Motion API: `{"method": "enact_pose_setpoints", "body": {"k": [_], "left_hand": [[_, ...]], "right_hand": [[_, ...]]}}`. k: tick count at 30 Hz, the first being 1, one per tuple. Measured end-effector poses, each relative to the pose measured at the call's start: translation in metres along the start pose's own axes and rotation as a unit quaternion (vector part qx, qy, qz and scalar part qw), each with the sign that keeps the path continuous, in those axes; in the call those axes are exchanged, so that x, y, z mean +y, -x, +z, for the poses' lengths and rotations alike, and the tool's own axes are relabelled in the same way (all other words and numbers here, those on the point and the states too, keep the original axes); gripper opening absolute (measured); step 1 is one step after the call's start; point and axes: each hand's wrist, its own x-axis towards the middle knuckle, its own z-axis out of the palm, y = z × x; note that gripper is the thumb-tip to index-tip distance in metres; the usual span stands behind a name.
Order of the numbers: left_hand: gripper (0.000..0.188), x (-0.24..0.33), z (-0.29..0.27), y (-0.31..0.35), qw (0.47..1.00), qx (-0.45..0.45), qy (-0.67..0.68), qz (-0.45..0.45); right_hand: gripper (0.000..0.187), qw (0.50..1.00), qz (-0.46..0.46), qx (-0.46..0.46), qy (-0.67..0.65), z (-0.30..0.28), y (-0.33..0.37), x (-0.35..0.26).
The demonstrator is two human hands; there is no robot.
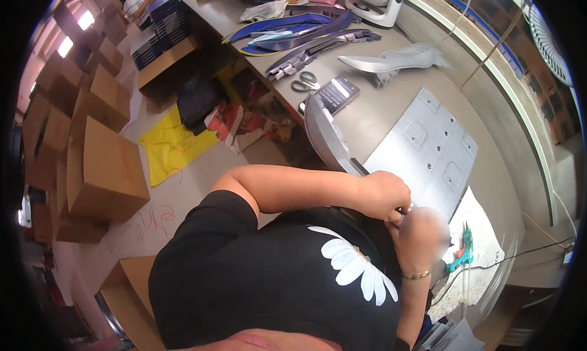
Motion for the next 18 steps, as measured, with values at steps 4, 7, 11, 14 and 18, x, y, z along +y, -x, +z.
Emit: {"method": "enact_pose_setpoints", "body": {"k": [4, 7, 11, 14, 18], "left_hand": [[0.033, -0.006, -0.013, -0.022, 0.995, -0.056, 0.076, -0.022], [0.03, -0.01, -0.012, -0.039, 0.991, -0.08, 0.101, -0.026], [0.033, -0.008, -0.017, -0.05, 0.988, -0.132, 0.075, -0.024], [0.049, 0.001, -0.024, -0.045, 0.988, -0.078, -0.103, 0.083], [0.056, -0.019, -0.037, -0.025, 0.938, 0.041, -0.295, 0.175]], "right_hand": [[0.034, 1.0, -0.003, 0.015, 0.005, 0.002, -0.005, 0.01], [0.029, 1.0, -0.014, 0.009, 0.017, 0.0, -0.009, 0.015], [0.027, 1.0, 0.001, -0.006, 0.014, 0.002, -0.006, 0.02], [0.027, 0.999, 0.039, -0.023, 0.001, 0.0, 0.001, 0.034], [0.029, 0.989, 0.134, -0.064, -0.005, -0.023, 0.019, 0.062]]}}
